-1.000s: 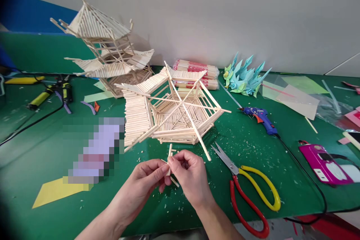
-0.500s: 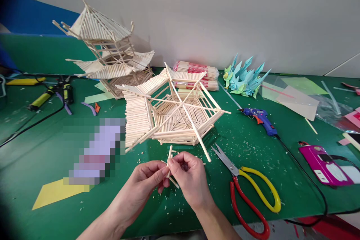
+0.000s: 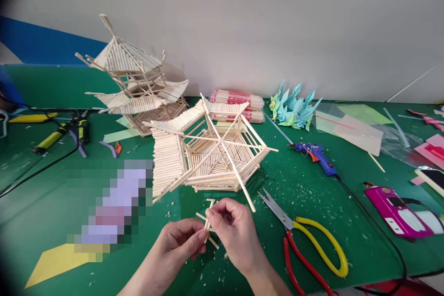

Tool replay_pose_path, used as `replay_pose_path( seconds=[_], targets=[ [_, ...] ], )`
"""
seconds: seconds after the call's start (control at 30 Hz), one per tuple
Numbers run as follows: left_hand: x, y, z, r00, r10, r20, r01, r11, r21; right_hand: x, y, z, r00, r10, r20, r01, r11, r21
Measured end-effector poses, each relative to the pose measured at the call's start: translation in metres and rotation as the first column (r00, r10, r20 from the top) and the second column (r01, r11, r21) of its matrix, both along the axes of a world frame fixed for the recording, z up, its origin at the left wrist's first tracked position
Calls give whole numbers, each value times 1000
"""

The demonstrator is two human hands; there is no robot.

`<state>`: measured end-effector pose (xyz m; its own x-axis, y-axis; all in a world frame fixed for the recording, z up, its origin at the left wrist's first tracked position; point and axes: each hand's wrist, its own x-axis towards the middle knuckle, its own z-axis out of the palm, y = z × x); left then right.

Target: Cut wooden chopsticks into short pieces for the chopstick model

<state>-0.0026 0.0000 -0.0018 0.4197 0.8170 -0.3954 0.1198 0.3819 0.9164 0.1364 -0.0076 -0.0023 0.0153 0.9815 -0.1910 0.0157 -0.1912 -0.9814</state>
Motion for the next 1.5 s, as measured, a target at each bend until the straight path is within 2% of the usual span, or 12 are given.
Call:
replay_pose_path(
  seconds=[0.17,0.33,0.63,0.77,0.87,0.97,1.07,1.17,1.23,1.3,1.4,1.5],
  targets=[
    [3,1,3,1000,9,6,-9,1000,-12,-3,-2,0,1000,-12,-11,12,1000,-10],
    [10,4,13,989,68,129,-60,996,-68,-8,-6,-3,994,-29,-105,27,999,-19],
    [11,1,5,946,194,260,-124,957,-264,-2,-4,-1,986,1,-166,-5,1000,-23],
    [11,2,6,929,243,279,-146,934,-327,2,-4,-2,992,-95,-88,91,995,-50],
    [12,2,5,926,243,289,-140,932,-333,7,-6,-5,995,-100,-9,99,992,-78],
    [11,2,3,922,257,288,-148,924,-352,23,-15,-9,978,-104,181,117,991,-59],
    [10,3,1,920,265,290,-146,916,-374,56,-36,-18,866,-164,472,176,984,19],
    [11,4,-1,917,268,296,-140,910,-390,101,-64,-33,586,-280,760,255,954,155],
    [12,4,-1,918,261,300,-132,912,-387,129,-82,-45,416,-293,861,224,951,215],
    [14,4,-1,926,242,292,-124,920,-371,149,-95,-56,300,-243,922,161,966,202],
    [15,2,1,960,188,210,-131,957,-259,164,-103,-63,196,-190,962,95,980,174],
    [15,-1,6,994,105,-21,-104,994,43,169,-101,-64,173,-135,976,52,990,128]
  ],
)
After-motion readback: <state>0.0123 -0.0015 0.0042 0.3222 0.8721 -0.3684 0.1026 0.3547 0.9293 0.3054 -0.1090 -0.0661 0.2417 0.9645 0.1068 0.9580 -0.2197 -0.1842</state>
